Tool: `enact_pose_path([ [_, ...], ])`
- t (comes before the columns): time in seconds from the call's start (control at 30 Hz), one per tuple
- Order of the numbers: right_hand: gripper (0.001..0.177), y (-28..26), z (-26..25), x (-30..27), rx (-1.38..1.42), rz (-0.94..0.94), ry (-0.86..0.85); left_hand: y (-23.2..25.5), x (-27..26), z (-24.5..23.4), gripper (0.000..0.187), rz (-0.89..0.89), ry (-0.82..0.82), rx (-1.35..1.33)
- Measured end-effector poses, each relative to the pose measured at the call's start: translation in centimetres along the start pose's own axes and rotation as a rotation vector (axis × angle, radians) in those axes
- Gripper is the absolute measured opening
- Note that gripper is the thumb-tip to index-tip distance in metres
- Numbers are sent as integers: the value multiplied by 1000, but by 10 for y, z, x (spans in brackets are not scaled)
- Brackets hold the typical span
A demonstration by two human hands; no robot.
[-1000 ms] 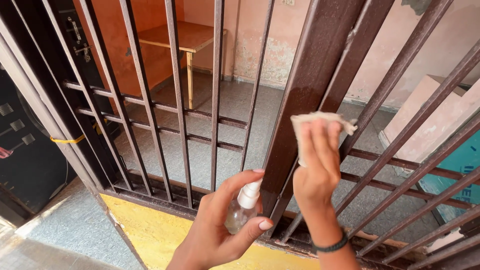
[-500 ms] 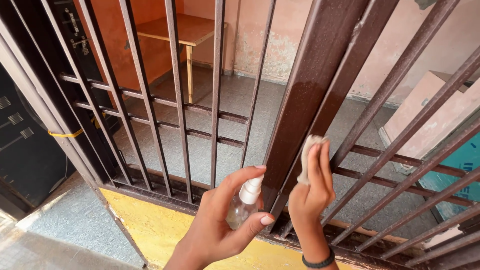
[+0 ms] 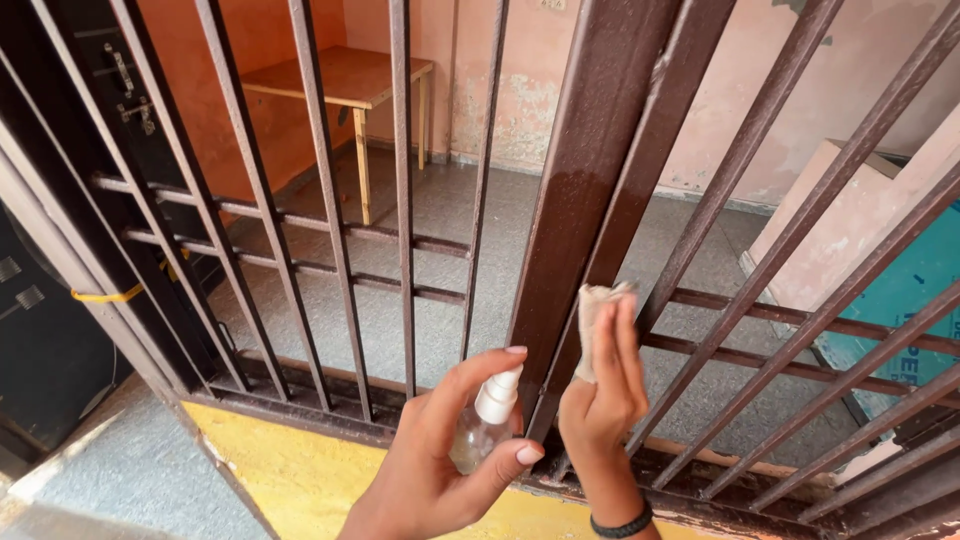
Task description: The person sprays a liquid from a small bottle onto a brown metal gate and wipes the bars with a cloth. The person repeatedly sprays and wipes the same vertical bars of the gate throughout the clip.
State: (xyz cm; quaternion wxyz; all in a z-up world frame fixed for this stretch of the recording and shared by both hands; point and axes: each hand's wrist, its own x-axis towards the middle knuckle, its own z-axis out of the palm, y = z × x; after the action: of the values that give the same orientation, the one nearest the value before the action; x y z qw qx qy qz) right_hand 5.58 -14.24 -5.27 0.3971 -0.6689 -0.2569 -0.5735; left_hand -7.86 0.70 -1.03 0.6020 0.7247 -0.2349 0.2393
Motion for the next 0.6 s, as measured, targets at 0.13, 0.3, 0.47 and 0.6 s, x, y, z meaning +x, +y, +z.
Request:
enact_pose_path([
  [0.13, 51, 7, 2, 50, -17, -175, 20, -2, 4, 3, 62, -9, -14, 24],
  [0.3, 46, 16, 17, 32, -1, -118, -40, -5, 6, -4, 62, -23, 10, 1],
  [0.47, 35, 16, 1, -22, -76, -113, -90, -13, 9, -9, 63, 54, 44, 40],
  [0.6, 33, 13, -8, 18, -35, -238, -9, -13, 13, -4, 63, 81, 25, 32],
])
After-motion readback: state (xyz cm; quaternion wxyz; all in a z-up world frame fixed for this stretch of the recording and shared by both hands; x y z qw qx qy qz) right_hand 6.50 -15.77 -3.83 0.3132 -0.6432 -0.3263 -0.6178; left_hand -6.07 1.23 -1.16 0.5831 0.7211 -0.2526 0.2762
